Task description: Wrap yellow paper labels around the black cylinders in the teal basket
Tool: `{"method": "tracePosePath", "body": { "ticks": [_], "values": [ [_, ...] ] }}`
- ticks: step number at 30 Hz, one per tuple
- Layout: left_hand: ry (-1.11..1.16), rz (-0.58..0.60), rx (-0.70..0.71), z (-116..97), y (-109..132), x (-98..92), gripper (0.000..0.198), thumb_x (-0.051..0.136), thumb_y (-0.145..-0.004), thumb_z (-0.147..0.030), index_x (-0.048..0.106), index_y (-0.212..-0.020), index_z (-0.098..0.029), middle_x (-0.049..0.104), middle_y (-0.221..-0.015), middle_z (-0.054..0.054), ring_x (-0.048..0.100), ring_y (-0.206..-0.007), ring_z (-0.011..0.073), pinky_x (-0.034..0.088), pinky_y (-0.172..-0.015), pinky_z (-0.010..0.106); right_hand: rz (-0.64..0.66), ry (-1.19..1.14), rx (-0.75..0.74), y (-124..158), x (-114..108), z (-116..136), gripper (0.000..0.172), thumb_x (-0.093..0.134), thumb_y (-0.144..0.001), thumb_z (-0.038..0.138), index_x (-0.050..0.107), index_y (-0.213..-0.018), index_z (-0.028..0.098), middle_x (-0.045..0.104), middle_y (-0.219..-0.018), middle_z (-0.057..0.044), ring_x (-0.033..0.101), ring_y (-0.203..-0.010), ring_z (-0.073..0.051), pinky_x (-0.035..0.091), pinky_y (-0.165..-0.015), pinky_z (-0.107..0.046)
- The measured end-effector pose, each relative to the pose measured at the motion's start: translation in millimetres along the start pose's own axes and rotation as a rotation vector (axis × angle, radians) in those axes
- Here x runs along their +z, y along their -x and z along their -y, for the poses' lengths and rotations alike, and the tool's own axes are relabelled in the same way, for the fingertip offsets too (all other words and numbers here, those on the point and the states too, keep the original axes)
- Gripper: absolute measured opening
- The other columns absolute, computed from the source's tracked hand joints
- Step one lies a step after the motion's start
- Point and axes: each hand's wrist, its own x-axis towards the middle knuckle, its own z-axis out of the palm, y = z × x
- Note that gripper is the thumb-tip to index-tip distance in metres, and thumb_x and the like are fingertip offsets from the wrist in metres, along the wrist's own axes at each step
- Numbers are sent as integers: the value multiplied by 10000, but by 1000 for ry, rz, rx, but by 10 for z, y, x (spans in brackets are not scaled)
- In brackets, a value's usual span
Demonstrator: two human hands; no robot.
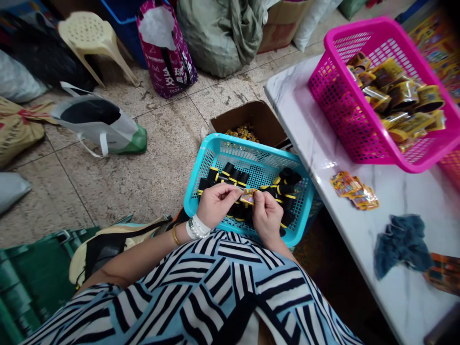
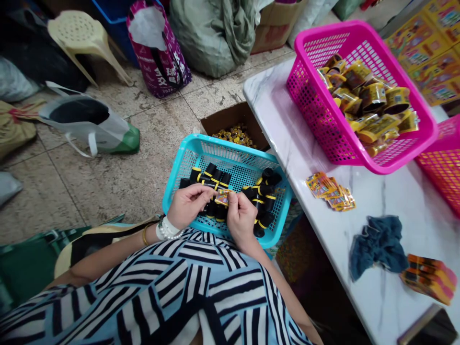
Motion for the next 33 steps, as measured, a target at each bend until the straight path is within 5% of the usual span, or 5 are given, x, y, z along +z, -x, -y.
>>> {"method": "tracePosePath", "body": {
  "ticks": [14, 19, 23, 29, 33],
  "values": [
    [-13, 33, -139, 221, -1, -136, 243, 731, -762, -418, 766, -761, -178, 547, -532, -23, 434, -489, 99, 371, -510, 243, 329, 199, -214, -268, -51, 99, 392, 453, -980, 420, 615, -698, 201, 594, -639, -4, 543, -595, -130, 418, -586, -254],
    [-198, -228, 123, 290, -13, -258, 135, 816, -667, -336, 769, -653, -210, 610, -685, 24, 512, -638, 134, 415, -596, 255, 370, 852, -100, -791, 12, 126, 411, 534, -905, 556, 660, -878, 166, 724, -805, -128, 672, -747, -236, 454, -671, -314],
    [-112, -125, -9, 302, -16, -324, 149, 792, -703, -341, 795, -734, -195, 710, -782, 53, 605, -720, 154, 467, -688, 271, 496, 1068, -57, -948, 255, 72, 484, 584, -863, 538, 595, -1074, 102, 722, -887, -213, 696, -799, -307, 474, -679, -362],
    [232, -60, -382, 327, -43, -365, 322, 819, -633, -416, 769, -787, -138, 652, -598, 20, 338, -420, 41, 201, -417, 220, 377, 586, -163, -954, 153, 46, 230, 649, -754, 375, 562, -869, 196, 669, -810, -58, 629, -745, -213, 463, -694, -314],
    [337, -95, -418, 324, -101, -360, 323, 856, -552, -394, 687, -669, -145, 579, -529, -14, 357, -421, 36, 159, -414, 204, 356, -46, 111, -767, -129, 171, 257, 691, -719, 325, 529, -895, 230, 647, -821, -1, 643, -724, -186, 496, -669, -300]
  ]
}}
